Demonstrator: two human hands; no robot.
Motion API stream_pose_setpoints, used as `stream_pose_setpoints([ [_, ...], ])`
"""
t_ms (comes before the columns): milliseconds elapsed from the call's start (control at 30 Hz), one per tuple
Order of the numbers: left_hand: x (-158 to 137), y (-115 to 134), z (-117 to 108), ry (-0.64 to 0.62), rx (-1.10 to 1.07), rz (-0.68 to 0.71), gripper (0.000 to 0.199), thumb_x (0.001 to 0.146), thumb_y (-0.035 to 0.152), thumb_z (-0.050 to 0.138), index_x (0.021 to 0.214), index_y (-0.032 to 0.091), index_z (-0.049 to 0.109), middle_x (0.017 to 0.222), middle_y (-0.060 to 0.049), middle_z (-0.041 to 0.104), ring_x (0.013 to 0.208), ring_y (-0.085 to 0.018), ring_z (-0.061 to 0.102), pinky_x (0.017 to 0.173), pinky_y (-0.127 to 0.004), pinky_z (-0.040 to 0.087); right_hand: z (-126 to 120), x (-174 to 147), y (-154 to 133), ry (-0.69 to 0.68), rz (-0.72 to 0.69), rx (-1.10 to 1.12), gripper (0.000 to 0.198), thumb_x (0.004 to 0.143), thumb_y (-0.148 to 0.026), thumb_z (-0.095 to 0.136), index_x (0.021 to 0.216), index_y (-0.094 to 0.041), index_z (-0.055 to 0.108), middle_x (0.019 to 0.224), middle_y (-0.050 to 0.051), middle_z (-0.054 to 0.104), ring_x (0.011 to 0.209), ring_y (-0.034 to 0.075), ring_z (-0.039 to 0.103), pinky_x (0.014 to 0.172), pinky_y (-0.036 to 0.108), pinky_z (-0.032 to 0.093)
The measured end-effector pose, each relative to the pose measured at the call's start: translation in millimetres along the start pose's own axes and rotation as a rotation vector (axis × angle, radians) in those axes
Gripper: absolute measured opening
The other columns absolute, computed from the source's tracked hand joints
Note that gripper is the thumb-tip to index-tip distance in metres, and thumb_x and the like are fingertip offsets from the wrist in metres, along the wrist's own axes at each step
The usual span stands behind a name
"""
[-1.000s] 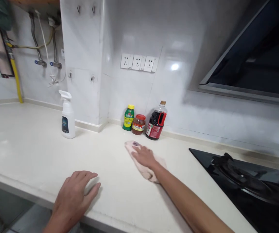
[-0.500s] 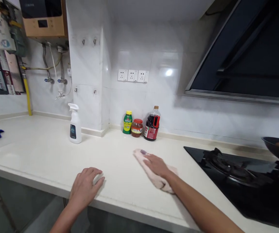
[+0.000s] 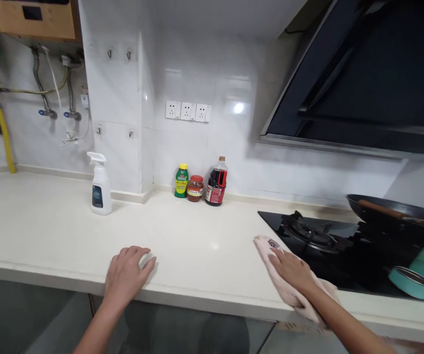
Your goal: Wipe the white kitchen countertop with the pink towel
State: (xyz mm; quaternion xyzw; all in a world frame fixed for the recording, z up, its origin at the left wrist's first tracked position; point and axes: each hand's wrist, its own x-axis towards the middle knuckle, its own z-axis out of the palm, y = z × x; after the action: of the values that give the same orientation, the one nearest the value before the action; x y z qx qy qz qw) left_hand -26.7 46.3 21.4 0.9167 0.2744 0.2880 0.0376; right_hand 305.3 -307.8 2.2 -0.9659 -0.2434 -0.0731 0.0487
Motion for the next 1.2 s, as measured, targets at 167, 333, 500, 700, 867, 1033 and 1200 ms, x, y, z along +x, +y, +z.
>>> stream_pose_setpoints([
  [167, 1.4, 0.9, -1.4, 0.009, 0.013, 0.025, 0.035, 0.096, 0.039, 0.047, 0.112, 0.025, 0.075, 0.122, -0.008, 0.071, 0.114, -0.030, 0.061, 0.092, -0.042, 0.046, -8.6, -8.0, -105.5, -0.059, -0.141, 0.065, 0.050, 0.108, -0.038, 0.030, 0.150, -0.019, 0.048, 0.154, 0.017, 0.039, 0.140, 0.038, 0.036, 0.111, 0.063, 0.031],
  [333, 0.9, -6.2, 0.3, 0.007, -0.005, 0.053, 0.038, 0.098, 0.043, 0.043, 0.110, 0.026, 0.076, 0.122, -0.008, 0.072, 0.114, -0.029, 0.062, 0.092, -0.040, 0.047, -20.0, -45.0, -223.8, -0.119, -0.515, 0.204, 0.049, 0.108, -0.048, 0.039, 0.151, -0.027, 0.047, 0.158, 0.012, 0.034, 0.145, 0.038, 0.027, 0.115, 0.063, 0.023],
  [500, 1.4, -13.6, 1.7, 0.005, 0.000, 0.048, 0.042, 0.099, 0.042, 0.037, 0.107, 0.026, 0.075, 0.115, -0.006, 0.074, 0.108, -0.026, 0.064, 0.091, -0.037, 0.048, -18.2, -99.3, -270.4, -0.063, -0.776, 0.329, 0.056, 0.105, -0.057, 0.050, 0.152, -0.027, 0.044, 0.159, 0.014, 0.031, 0.147, 0.037, 0.021, 0.119, 0.064, 0.015],
  [700, 3.8, -15.0, 1.4, -0.022, -0.004, 0.045, 0.045, 0.100, 0.044, 0.033, 0.106, 0.026, 0.075, 0.118, -0.006, 0.074, 0.112, -0.026, 0.063, 0.092, -0.038, 0.048, 9.4, -120.5, -231.4, 0.214, -0.782, 0.364, 0.051, 0.098, -0.053, 0.069, 0.139, -0.026, 0.053, 0.142, 0.013, 0.050, 0.135, 0.035, 0.039, 0.117, 0.059, 0.027],
  [867, 3.7, -12.7, 1.5, -0.023, 0.005, 0.034, 0.046, 0.097, 0.048, 0.036, 0.106, 0.026, 0.075, 0.122, -0.007, 0.073, 0.115, -0.028, 0.062, 0.091, -0.039, 0.048, 32.5, -112.6, -124.3, 0.501, -0.681, 0.267, 0.041, 0.102, -0.050, 0.055, 0.127, -0.017, 0.062, 0.130, 0.018, 0.057, 0.122, 0.037, 0.049, 0.108, 0.058, 0.036],
  [1033, 3.8, -14.2, 5.1, -0.021, -0.011, 0.036, 0.046, 0.096, 0.049, 0.038, 0.107, 0.025, 0.076, 0.122, -0.008, 0.072, 0.115, -0.030, 0.062, 0.092, -0.041, 0.047, 46.1, -100.3, 27.5, 0.674, -0.445, 0.167, 0.046, 0.104, -0.047, 0.032, 0.108, -0.017, 0.067, 0.116, 0.018, 0.064, 0.112, 0.036, 0.057, 0.101, 0.052, 0.042],
  [1200, 4.2, -10.7, 5.3, -0.022, -0.007, 0.030, 0.046, 0.096, 0.048, 0.038, 0.107, 0.023, 0.075, 0.121, -0.009, 0.072, 0.114, -0.031, 0.062, 0.091, -0.043, 0.046, 46.9, -97.4, 117.7, 0.659, -0.124, 0.088, 0.057, 0.101, -0.052, 0.017, 0.092, -0.021, 0.064, 0.105, 0.019, 0.065, 0.106, 0.039, 0.059, 0.092, 0.052, 0.046],
])
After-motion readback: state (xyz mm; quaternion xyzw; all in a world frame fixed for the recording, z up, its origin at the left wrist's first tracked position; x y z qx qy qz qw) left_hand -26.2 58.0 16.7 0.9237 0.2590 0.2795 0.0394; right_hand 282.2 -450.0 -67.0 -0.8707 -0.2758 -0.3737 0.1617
